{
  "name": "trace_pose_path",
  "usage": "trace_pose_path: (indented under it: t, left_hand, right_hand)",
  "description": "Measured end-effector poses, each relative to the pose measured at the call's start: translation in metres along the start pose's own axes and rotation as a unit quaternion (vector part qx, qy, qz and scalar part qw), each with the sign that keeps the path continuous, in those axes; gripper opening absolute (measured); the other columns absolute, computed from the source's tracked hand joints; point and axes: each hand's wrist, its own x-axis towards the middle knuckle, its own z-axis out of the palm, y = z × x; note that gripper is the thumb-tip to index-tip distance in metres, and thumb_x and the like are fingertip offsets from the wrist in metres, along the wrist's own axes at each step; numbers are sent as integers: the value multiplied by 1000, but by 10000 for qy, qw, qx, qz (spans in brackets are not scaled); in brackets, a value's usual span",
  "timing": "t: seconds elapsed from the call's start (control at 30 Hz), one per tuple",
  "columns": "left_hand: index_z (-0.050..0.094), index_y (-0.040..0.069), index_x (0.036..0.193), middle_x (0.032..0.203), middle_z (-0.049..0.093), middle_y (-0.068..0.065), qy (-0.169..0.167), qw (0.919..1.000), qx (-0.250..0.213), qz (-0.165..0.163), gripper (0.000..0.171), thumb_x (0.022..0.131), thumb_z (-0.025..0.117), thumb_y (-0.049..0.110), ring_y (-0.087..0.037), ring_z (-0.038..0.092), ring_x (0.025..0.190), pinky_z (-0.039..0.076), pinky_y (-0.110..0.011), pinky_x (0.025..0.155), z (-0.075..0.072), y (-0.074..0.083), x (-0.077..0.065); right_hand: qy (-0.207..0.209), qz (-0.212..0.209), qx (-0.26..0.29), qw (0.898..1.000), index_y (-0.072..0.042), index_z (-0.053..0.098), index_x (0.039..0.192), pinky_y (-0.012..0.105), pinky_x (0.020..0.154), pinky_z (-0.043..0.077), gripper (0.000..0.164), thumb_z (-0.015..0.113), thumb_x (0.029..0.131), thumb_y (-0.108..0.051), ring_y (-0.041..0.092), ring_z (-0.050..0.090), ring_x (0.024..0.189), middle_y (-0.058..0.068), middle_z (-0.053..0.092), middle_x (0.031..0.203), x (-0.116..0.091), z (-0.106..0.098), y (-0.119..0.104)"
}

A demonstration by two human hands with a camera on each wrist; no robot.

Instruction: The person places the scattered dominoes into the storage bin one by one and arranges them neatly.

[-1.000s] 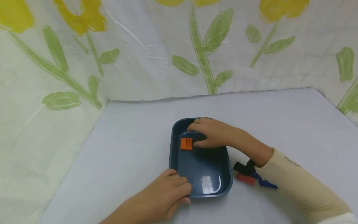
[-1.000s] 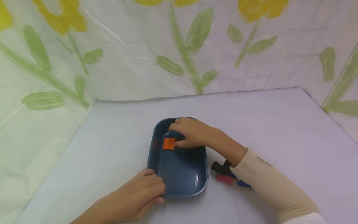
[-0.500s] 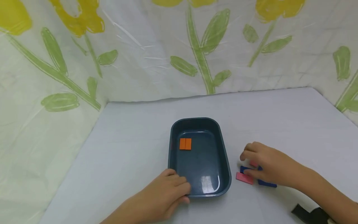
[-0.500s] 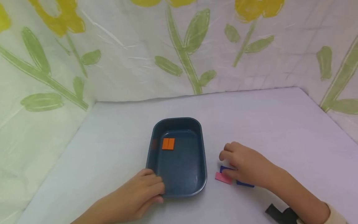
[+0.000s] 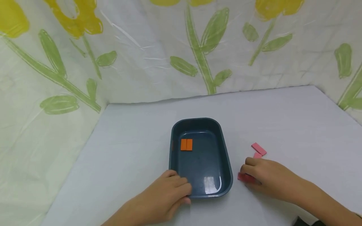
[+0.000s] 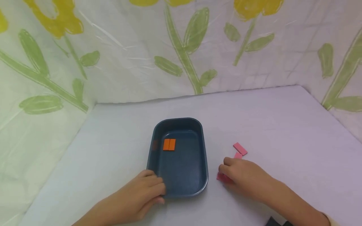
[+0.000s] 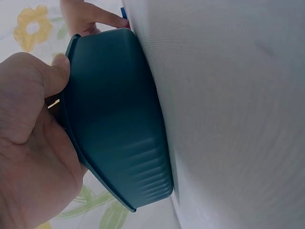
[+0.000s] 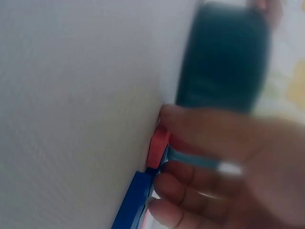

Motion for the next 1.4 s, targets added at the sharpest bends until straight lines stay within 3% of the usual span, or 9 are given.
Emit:
trace_pose_path:
  t: [0.37,0.57,0.67,0.87,1.0,1.1,1.4]
  left_hand:
    - [51,22,91,78,39,16,88,9999,-20,55,15,103,56,30,-1,45,76,40,-30,90,0,0,-1]
    - [51,24,92,78,39,17,-143,9998,-85,-50,15,104,55,32,0,45,77,40,-29,90,-3,-2,-1]
    - [51,24,92,78,39,18,-185,9998,-79,-87,15,104,54,33,0,45,76,40,-30,90,-4,-1,-1]
    - [52,24,92,77,39,17,-153,9998,-107,-72,15,104,55,32,0,45,76,41,-30,89,-3,-1,-1]
    - [52,24,93,77,39,17,-132,9998,-111,-32,14,104,55,32,0,45,76,41,-29,89,-2,-2,0]
    - [52,24,93,77,39,17,-125,9999,-114,-13,14,104,54,32,0,45,76,40,-29,89,-2,-2,0]
    - [52,22,92,78,39,16,21,9999,-135,83,15,104,56,30,0,46,75,40,-29,89,-2,0,-1]
  right_hand:
    - [8,-398,11,9992,-17,72,105,26,69,55,37,89,73,-9,9,57,82,-9,57,95,-2,4,-10]
    - [-859,-127,604,9944,-14,71,120,30,73,58,49,89,75,-15,20,63,102,-1,64,117,-2,2,-16]
    - [-1053,-115,790,9912,-13,71,121,31,74,58,50,89,75,-12,21,64,105,0,66,118,-1,0,-16]
    - [-702,-430,773,9936,-16,74,112,27,75,57,40,89,75,-14,13,64,97,-6,66,108,1,-1,-14]
    - [37,-818,550,9951,-25,70,98,20,75,52,33,88,73,-16,4,57,89,-16,59,100,-1,-3,-11]
    - [502,-1031,518,9921,-29,65,95,13,77,46,37,87,69,-12,0,54,88,-19,56,99,-1,-6,-7]
    - [661,-1196,523,9892,-24,67,101,11,79,45,41,86,68,-7,3,56,87,-17,58,100,10,-22,7]
